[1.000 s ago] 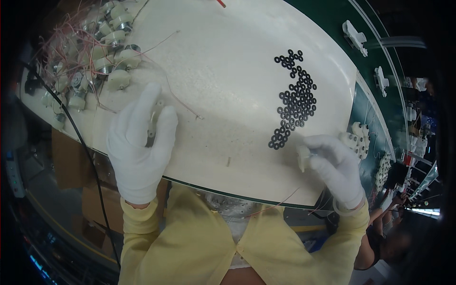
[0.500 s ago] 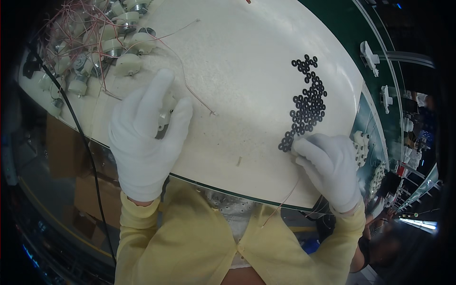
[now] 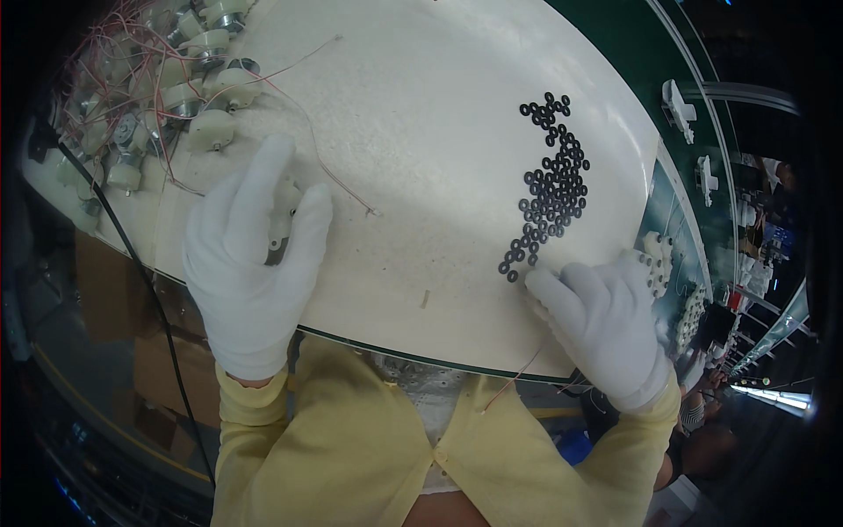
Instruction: The person assembles small white cylindrical electronic components by hand. They pick up a component, insert a small black washer into its center, and place the finished unit on the table. The person repeats this process for multiple units, organizing the completed items into a neat pile.
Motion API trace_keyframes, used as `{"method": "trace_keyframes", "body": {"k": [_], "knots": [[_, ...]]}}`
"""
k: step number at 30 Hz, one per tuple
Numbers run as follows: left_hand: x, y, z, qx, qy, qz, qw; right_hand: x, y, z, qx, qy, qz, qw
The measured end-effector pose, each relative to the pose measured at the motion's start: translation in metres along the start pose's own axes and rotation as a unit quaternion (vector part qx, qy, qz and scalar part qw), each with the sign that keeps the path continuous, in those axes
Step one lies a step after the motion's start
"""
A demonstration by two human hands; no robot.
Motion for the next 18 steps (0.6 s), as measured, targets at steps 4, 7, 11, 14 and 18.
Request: {"method": "trace_keyframes", "body": {"k": [4,7,11,14,18], "knots": [[-0.002,0.000,0.000,0.024,-0.014,0.005,1.000,-0.003,0.001,0.001,0.064,0.069,-0.033,0.995],[-0.004,-0.001,0.002,0.015,-0.002,-0.012,1.000,-0.020,0.020,-0.009,0.231,0.146,-0.141,0.951],[-0.003,0.001,0.001,0.022,-0.024,0.011,0.999,-0.055,0.042,-0.014,0.253,0.287,-0.157,0.911],[-0.004,0.001,0.002,0.025,-0.011,0.010,1.000,-0.065,0.042,-0.006,0.164,0.285,-0.130,0.936],[-0.003,0.002,0.001,0.029,-0.005,0.016,0.999,-0.076,0.031,-0.013,0.176,0.309,-0.194,0.914]]}}
Point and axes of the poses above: each hand's wrist, its own x-axis towards the middle knuckle, its own y-axis out of the palm, z = x × y, the point moved 7 cm from there along x, towards the middle knuckle, and after that the axes turned 7 degrees about -y, right-handed, at the moved point
